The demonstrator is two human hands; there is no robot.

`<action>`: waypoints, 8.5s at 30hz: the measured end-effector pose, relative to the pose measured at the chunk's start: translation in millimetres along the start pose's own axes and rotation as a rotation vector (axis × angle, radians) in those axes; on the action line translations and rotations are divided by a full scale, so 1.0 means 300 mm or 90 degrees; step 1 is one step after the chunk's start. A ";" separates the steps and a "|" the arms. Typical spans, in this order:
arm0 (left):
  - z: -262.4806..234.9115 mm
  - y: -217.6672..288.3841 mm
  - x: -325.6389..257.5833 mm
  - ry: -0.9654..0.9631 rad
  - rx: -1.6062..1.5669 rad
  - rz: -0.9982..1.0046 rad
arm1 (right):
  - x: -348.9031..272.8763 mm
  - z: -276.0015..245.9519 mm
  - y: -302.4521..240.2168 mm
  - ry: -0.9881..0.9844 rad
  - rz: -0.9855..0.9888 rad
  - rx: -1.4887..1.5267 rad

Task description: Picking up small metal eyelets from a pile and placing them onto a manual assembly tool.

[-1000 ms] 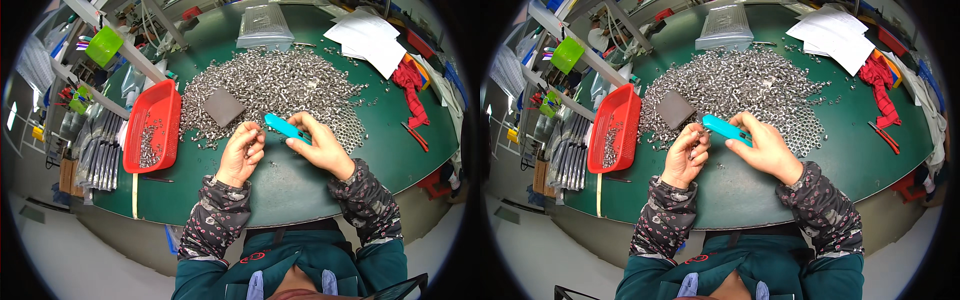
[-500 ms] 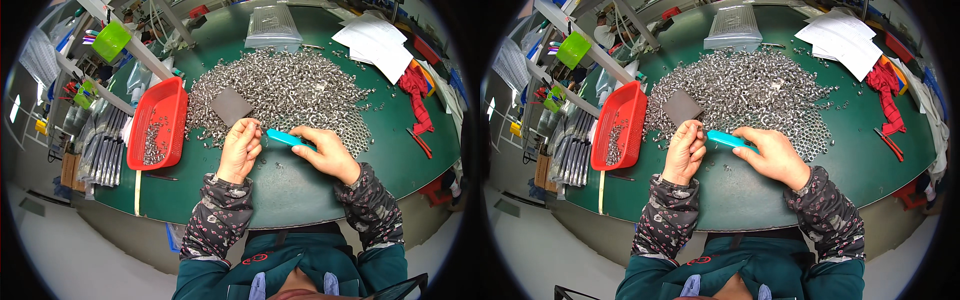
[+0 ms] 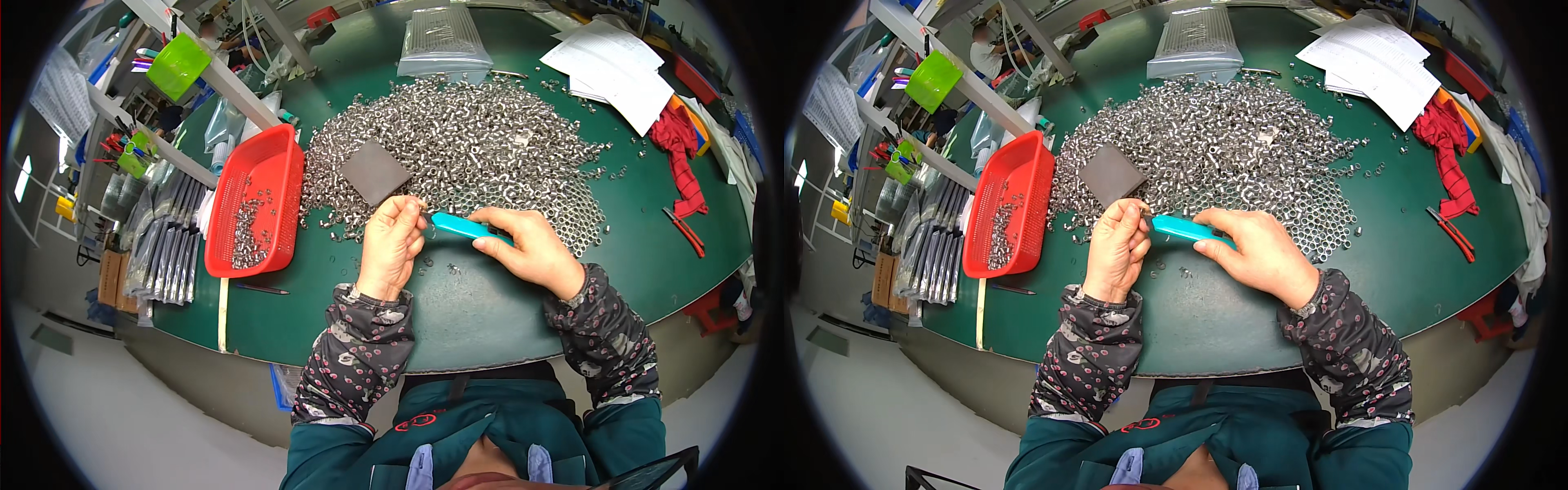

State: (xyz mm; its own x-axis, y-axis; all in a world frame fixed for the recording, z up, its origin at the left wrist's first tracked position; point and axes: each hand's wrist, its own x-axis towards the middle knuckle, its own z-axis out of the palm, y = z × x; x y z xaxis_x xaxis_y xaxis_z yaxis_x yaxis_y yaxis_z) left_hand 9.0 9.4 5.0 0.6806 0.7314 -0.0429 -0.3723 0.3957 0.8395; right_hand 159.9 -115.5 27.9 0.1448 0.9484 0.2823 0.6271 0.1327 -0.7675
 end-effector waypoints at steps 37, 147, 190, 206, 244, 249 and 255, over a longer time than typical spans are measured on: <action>0.005 -0.004 -0.004 0.041 0.076 0.008 | -0.003 0.010 -0.006 0.123 -0.128 -0.293; -0.013 0.048 -0.003 -0.130 0.230 -0.309 | 0.014 -0.075 -0.031 0.144 -0.387 -0.553; -0.042 0.004 0.017 -0.043 -0.020 -0.047 | 0.001 0.009 0.034 0.066 -0.090 -0.147; -0.052 0.005 0.020 -0.069 -0.013 -0.075 | 0.006 -0.001 0.021 0.129 -0.155 -0.260; -0.032 -0.006 0.017 0.001 0.050 -0.049 | 0.001 -0.003 0.023 0.078 -0.108 -0.197; -0.036 -0.004 0.016 -0.004 0.057 -0.047 | 0.003 -0.003 0.021 0.086 -0.119 -0.236; -0.037 -0.004 0.017 -0.015 0.060 -0.052 | 0.004 -0.002 0.018 0.118 -0.153 -0.274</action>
State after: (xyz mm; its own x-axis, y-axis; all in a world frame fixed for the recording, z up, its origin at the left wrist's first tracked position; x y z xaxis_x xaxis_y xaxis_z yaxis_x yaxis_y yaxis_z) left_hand 5.9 18.6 -2.2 0.7213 0.6852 -0.1011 -0.2555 0.3989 0.8807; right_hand 164.0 -113.8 24.4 0.0663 0.8340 0.5477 0.9115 0.1727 -0.3733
